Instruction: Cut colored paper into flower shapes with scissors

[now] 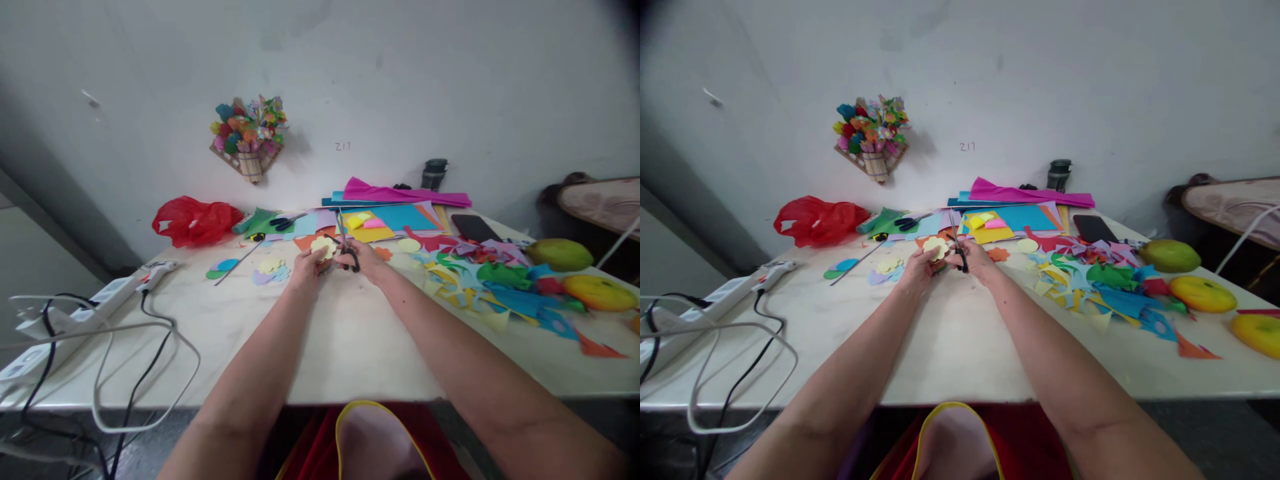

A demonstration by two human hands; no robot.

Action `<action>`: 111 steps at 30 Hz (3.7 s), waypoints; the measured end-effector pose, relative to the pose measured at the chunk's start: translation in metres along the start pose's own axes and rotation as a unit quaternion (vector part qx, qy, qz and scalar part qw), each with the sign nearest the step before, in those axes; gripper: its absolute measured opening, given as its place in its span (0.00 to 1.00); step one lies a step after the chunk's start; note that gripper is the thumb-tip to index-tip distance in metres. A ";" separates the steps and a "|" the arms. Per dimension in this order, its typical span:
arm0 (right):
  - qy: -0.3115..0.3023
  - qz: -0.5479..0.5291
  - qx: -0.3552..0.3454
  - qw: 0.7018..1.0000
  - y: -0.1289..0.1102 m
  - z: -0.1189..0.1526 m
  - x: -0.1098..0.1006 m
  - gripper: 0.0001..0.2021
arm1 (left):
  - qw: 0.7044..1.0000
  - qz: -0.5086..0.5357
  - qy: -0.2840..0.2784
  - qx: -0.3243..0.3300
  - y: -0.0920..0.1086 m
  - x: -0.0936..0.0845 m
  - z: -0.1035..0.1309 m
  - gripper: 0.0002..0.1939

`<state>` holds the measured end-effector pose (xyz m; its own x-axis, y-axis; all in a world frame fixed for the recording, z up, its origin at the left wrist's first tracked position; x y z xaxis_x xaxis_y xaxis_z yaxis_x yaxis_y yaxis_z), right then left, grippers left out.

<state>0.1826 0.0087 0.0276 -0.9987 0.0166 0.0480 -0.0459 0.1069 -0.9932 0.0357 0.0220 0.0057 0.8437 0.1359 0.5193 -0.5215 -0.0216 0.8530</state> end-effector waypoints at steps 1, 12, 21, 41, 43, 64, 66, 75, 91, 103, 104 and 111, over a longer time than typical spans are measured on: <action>0.000 -0.003 -0.003 1.000 -0.001 0.001 0.001 0.19 | 1.000 -0.001 -0.006 0.001 -0.001 0.001 0.000 0.17; 0.038 -0.031 -0.031 0.998 0.001 -0.005 -0.002 0.21 | 1.000 -0.017 -0.016 -0.002 -0.005 0.002 -0.002 0.15; 0.049 -0.035 -0.036 0.998 -0.001 -0.006 -0.008 0.24 | 0.993 -0.104 -0.058 0.000 -0.004 -0.006 -0.005 0.17; -0.032 0.109 0.016 0.993 0.001 0.000 -0.003 0.16 | 1.000 0.009 -0.003 0.025 0.002 -0.004 -0.003 0.17; -0.051 0.122 0.011 0.991 0.002 0.001 -0.002 0.15 | 1.000 0.014 -0.009 0.025 0.001 -0.003 -0.003 0.17; -0.080 0.126 -0.010 0.989 0.011 -0.002 0.002 0.13 | 0.999 0.031 0.008 0.020 -0.005 -0.001 -0.006 0.17; -0.078 0.122 -0.008 0.989 0.011 -0.002 0.003 0.13 | 0.999 0.032 0.006 0.020 -0.005 -0.001 -0.006 0.17; -0.079 0.106 -0.009 0.991 0.009 0.000 0.004 0.14 | 0.999 0.037 0.016 0.017 -0.004 0.000 -0.005 0.15; -0.062 0.112 0.010 0.992 0.008 0.000 0.006 0.13 | 0.999 0.028 0.023 0.012 -0.004 0.001 -0.004 0.15; -0.046 0.113 0.025 0.992 0.006 -0.002 0.003 0.12 | 0.999 0.026 0.011 0.020 0.001 0.000 -0.002 0.14; -0.046 0.113 0.026 0.992 0.005 -0.002 0.002 0.12 | 0.999 0.025 0.007 0.020 0.002 0.000 -0.001 0.15; -0.057 0.108 0.015 0.992 0.000 0.001 -0.003 0.12 | 0.999 0.006 -0.028 0.017 0.005 -0.002 -0.001 0.17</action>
<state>0.1858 0.0076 0.0269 -0.9813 -0.0760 -0.1767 0.1704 0.0826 -0.9819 0.0315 0.0222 0.0086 0.8433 0.0798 0.5315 -0.5285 -0.0560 0.8471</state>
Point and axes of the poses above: each hand's wrist, its own z-axis away from the middle knuckle, its own x-axis out of the palm, y = z × x, the point moved 3 cm from there along -z, towards the middle knuckle, and after that the axes turned 9 degrees about y, right-handed, at the moved point
